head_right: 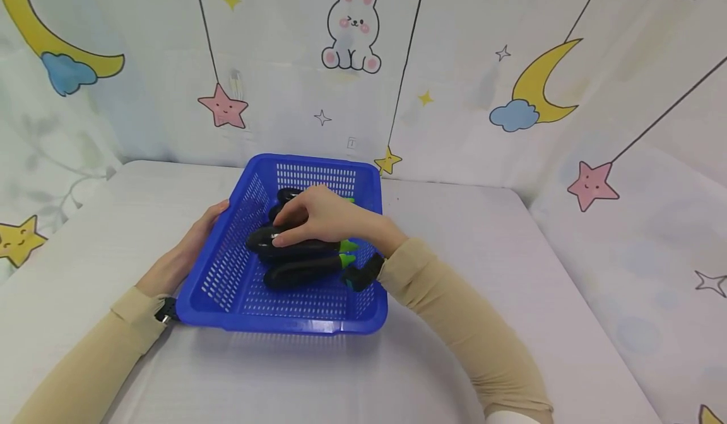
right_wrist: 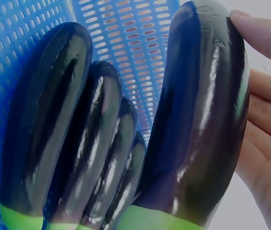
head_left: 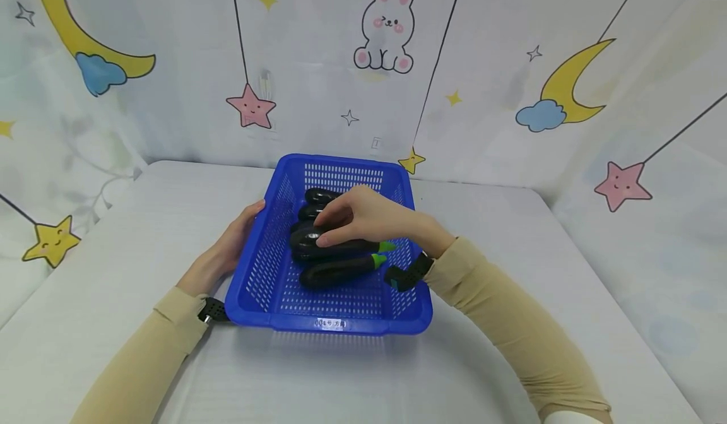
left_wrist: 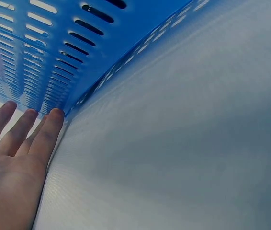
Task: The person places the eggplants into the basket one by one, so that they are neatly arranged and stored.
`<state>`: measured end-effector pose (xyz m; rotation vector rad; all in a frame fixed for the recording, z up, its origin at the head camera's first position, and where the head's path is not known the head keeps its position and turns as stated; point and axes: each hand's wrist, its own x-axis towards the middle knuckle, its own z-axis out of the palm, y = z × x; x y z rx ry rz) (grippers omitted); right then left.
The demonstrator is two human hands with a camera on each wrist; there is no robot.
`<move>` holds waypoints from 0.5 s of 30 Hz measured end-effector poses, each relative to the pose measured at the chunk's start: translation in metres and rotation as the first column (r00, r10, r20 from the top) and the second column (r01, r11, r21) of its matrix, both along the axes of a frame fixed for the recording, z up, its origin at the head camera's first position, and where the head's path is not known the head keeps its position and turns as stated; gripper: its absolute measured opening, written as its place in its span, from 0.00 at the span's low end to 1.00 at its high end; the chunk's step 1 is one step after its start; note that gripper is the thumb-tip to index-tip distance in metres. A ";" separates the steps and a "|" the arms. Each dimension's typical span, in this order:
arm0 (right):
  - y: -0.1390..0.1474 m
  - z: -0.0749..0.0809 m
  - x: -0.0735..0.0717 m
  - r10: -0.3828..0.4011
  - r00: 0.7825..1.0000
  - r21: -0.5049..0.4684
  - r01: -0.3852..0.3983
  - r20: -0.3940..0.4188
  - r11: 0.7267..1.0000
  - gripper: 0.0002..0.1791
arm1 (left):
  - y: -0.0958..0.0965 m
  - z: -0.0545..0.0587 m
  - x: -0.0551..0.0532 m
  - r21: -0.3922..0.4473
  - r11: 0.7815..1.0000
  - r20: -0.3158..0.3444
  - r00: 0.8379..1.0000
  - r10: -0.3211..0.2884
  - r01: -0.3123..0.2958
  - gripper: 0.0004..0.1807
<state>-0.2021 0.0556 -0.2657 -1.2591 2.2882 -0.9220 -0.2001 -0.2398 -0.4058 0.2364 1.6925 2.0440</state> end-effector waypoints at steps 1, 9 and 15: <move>-0.002 0.000 0.000 0.004 1.000 0.000 -0.004 0.000 1.000 0.17 | 0.000 0.000 0.000 0.001 1.000 0.000 1.000 0.001 -0.001 0.45; -0.013 -0.009 0.000 -0.004 1.000 0.034 0.003 0.013 0.999 0.18 | 0.000 -0.002 -0.001 0.017 1.000 0.001 1.000 -0.011 0.011 0.45; -0.016 -0.017 -0.001 -0.014 1.000 0.052 0.013 0.002 0.999 0.18 | -0.001 -0.003 -0.003 0.023 1.000 -0.012 1.000 -0.020 0.020 0.45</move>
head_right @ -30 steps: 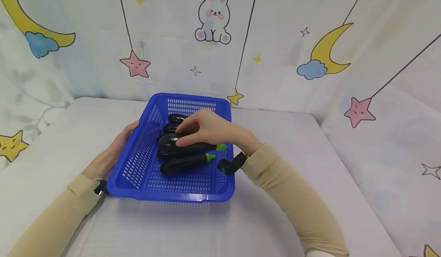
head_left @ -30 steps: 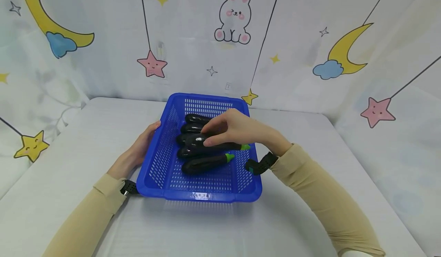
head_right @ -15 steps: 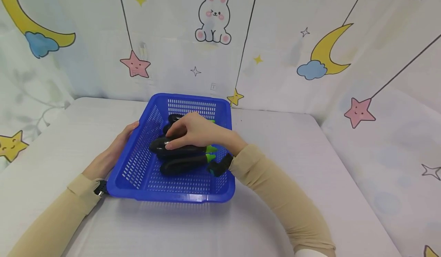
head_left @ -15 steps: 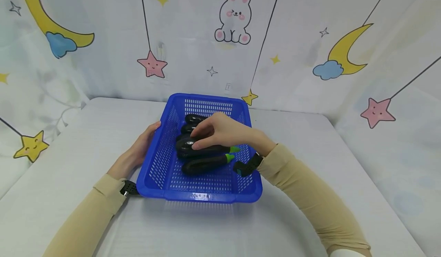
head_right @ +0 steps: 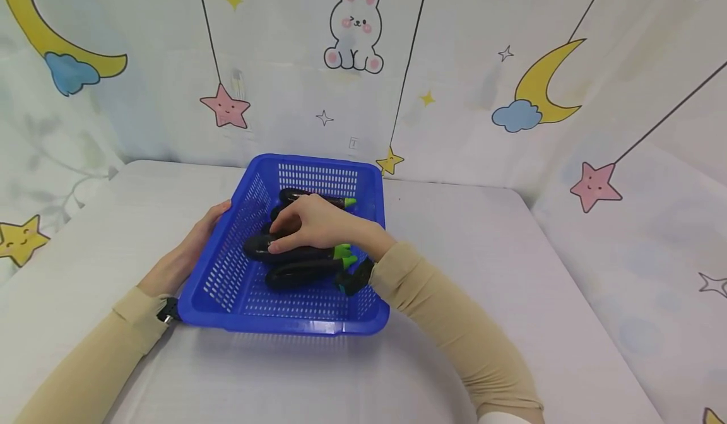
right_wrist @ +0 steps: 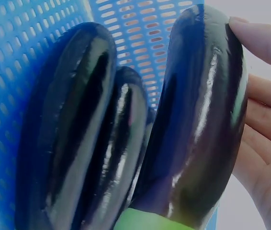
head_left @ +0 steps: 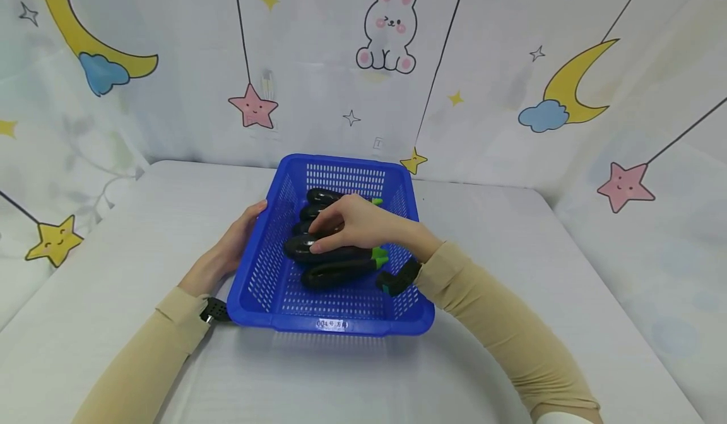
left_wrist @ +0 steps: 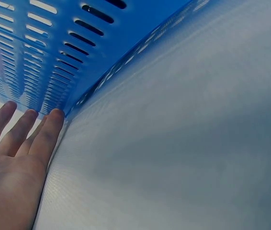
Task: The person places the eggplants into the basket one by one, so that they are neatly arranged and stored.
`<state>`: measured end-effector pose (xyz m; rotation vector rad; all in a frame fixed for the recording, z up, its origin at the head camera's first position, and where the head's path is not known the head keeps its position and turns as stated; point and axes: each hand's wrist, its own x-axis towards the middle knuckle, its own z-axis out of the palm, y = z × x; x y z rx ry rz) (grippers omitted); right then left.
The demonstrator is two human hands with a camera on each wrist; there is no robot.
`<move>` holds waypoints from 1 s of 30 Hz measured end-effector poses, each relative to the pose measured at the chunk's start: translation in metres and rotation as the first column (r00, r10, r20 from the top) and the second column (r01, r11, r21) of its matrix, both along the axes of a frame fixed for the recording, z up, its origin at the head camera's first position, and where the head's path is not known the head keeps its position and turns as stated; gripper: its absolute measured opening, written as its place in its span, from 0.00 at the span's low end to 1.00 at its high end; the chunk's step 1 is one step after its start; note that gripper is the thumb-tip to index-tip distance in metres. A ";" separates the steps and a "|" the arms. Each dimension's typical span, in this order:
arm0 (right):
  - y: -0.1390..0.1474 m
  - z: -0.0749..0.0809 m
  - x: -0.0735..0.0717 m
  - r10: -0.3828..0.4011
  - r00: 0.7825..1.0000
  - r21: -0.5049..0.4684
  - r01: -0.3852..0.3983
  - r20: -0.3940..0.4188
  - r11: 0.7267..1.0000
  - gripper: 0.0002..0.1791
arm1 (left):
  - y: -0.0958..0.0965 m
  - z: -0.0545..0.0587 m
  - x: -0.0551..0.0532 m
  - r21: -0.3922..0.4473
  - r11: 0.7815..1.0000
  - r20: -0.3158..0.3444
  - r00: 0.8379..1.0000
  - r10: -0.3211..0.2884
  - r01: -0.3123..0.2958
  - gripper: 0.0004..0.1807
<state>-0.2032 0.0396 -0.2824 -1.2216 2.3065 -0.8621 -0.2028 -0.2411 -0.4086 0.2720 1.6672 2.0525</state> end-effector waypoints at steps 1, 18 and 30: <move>0.000 -0.001 0.000 0.000 1.000 0.004 0.000 -0.002 1.000 0.18 | 0.000 0.000 0.000 0.000 1.000 -0.004 1.000 -0.004 0.004 0.45; -0.004 -0.019 0.003 -0.005 0.999 0.082 0.002 0.041 0.997 0.19 | 0.000 0.000 0.001 -0.002 1.000 -0.021 1.000 0.004 -0.004 0.43; -0.004 -0.024 0.008 0.052 0.994 0.090 -0.061 0.098 0.994 0.19 | 0.001 0.001 0.002 -0.009 1.000 0.023 0.999 0.024 -0.024 0.43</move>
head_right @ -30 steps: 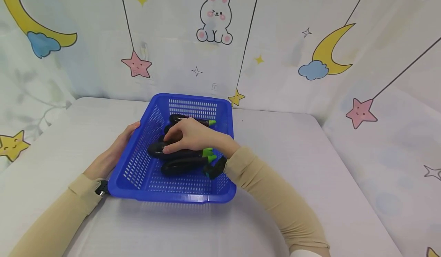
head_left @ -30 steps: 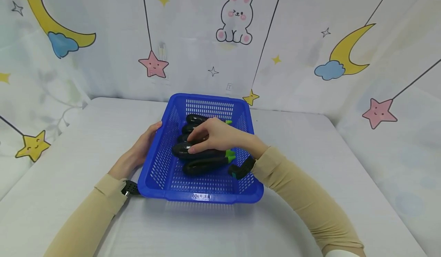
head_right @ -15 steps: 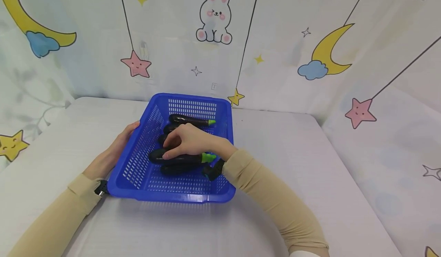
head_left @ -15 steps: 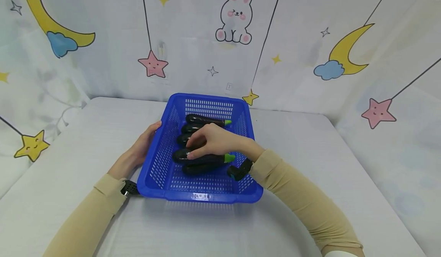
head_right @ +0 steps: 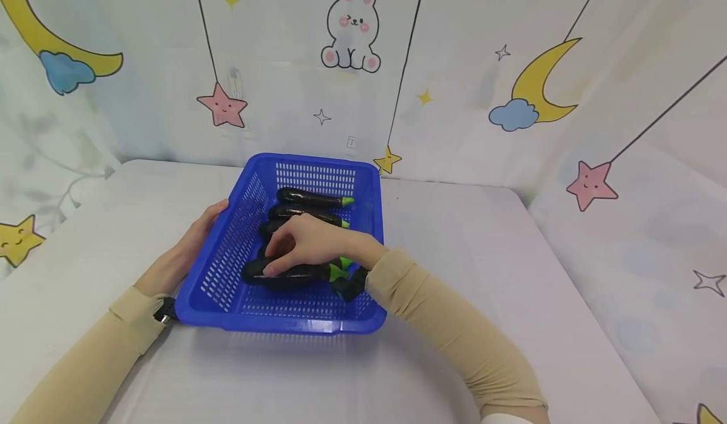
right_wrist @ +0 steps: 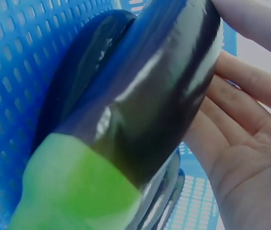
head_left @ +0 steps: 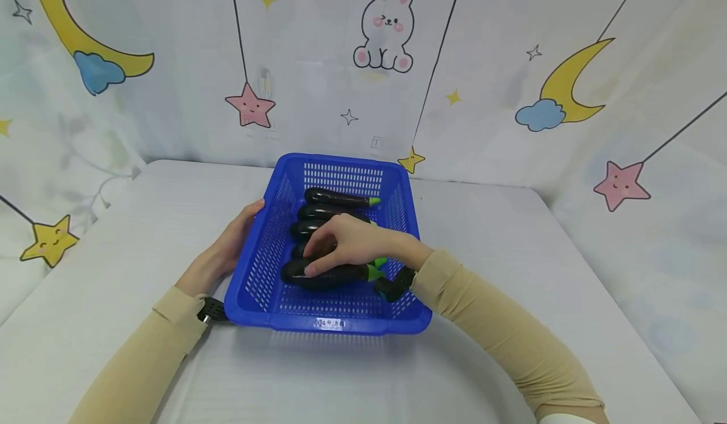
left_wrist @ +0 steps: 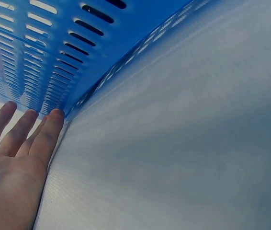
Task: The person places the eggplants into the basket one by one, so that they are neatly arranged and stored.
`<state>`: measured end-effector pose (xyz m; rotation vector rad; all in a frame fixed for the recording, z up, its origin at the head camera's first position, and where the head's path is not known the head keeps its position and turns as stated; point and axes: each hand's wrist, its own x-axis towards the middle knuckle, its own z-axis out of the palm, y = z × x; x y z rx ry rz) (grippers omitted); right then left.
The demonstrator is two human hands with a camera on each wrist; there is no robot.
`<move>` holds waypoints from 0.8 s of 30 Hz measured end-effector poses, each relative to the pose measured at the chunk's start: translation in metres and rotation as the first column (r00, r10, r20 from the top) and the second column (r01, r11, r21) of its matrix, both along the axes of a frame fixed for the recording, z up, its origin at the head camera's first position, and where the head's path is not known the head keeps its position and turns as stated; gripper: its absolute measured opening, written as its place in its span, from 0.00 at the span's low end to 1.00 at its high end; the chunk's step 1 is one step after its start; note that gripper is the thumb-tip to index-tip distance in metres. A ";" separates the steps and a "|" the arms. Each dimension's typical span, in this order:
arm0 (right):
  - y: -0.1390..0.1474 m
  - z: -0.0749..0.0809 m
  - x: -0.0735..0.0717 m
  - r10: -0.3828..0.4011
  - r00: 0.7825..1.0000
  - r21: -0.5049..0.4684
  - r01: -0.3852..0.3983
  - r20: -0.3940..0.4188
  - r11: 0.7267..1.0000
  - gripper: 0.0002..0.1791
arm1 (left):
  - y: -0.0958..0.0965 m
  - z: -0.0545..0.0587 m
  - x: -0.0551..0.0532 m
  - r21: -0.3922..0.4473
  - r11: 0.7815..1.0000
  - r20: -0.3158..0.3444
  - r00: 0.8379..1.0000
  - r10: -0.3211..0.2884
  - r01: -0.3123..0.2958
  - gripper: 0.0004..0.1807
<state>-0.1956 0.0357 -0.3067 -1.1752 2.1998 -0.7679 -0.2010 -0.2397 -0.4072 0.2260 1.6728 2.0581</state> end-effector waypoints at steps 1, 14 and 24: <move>0.000 0.000 0.001 0.005 1.000 0.001 -0.005 0.003 1.000 0.19 | 0.000 0.000 0.000 -0.006 1.000 -0.002 1.000 0.002 -0.002 0.43; 0.003 -0.001 0.010 0.125 0.992 -0.028 -0.124 0.020 0.992 0.17 | 0.000 -0.001 -0.001 -0.008 1.000 -0.009 1.000 -0.007 0.007 0.44; 0.006 -0.006 0.016 0.167 0.979 0.055 -0.174 0.113 0.983 0.16 | -0.001 -0.002 -0.001 -0.013 1.000 -0.029 1.000 -0.010 0.009 0.43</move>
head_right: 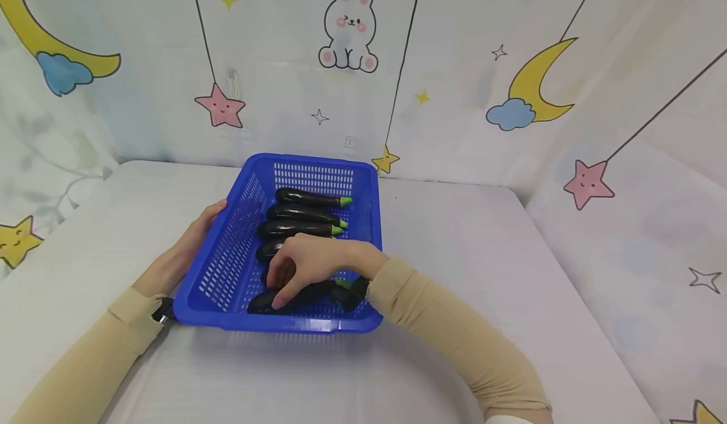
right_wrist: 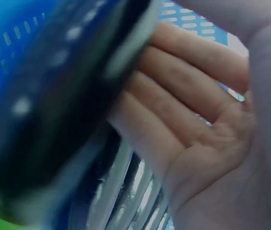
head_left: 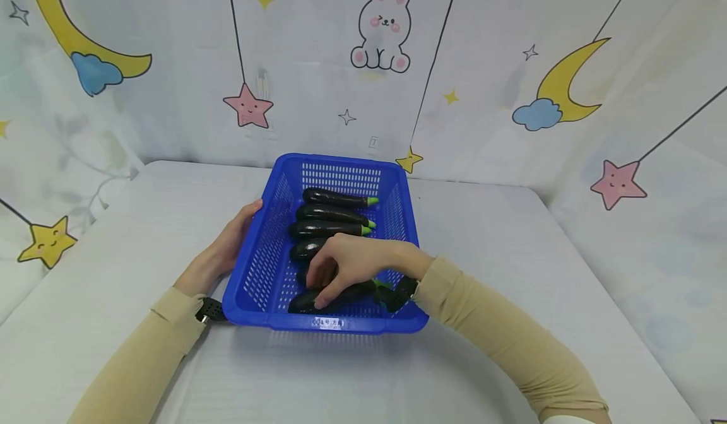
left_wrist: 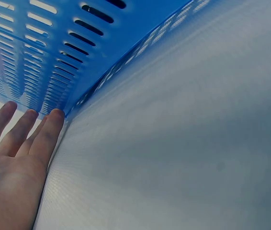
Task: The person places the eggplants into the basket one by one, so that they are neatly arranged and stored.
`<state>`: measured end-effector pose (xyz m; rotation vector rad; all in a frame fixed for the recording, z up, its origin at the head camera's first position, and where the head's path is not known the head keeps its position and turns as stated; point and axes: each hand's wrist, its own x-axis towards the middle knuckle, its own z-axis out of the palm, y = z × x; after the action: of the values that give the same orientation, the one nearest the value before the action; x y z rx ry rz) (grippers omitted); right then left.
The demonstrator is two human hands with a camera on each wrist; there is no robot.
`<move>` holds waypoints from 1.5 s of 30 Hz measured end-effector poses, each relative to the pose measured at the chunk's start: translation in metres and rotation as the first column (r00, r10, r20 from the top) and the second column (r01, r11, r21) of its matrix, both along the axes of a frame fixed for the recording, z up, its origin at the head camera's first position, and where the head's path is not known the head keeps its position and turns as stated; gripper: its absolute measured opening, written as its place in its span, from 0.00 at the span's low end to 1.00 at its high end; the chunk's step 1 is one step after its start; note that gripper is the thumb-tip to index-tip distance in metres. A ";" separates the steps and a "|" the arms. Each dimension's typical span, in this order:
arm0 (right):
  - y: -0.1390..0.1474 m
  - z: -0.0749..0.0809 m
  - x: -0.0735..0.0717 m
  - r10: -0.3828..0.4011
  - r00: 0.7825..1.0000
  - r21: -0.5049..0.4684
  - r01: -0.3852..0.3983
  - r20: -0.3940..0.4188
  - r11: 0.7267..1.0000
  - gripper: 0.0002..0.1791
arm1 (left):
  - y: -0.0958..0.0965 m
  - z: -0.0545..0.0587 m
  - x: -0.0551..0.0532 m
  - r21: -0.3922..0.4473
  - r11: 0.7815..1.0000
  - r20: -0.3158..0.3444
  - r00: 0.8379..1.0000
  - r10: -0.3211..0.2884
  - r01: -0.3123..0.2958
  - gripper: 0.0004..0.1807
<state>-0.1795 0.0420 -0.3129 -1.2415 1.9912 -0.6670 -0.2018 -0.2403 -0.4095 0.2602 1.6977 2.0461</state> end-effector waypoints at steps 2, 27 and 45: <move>0.001 0.000 0.000 -0.002 1.000 0.011 0.002 0.004 1.000 0.16 | 0.000 0.000 0.000 0.001 1.000 -0.002 1.000 0.001 -0.001 0.43; 0.002 -0.008 -0.003 0.031 0.999 -0.043 -0.029 0.038 0.999 0.15 | 0.001 0.001 0.001 -0.026 1.000 -0.017 1.000 -0.009 0.008 0.45; 0.001 -0.007 -0.001 0.019 0.997 -0.058 -0.015 0.073 0.998 0.16 | 0.000 0.003 0.002 -0.026 1.000 -0.019 1.000 -0.006 0.005 0.45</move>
<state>-0.1808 0.0434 -0.3200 -1.2486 1.9114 -0.7559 -0.1995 -0.2403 -0.4065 0.2764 1.7321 2.0225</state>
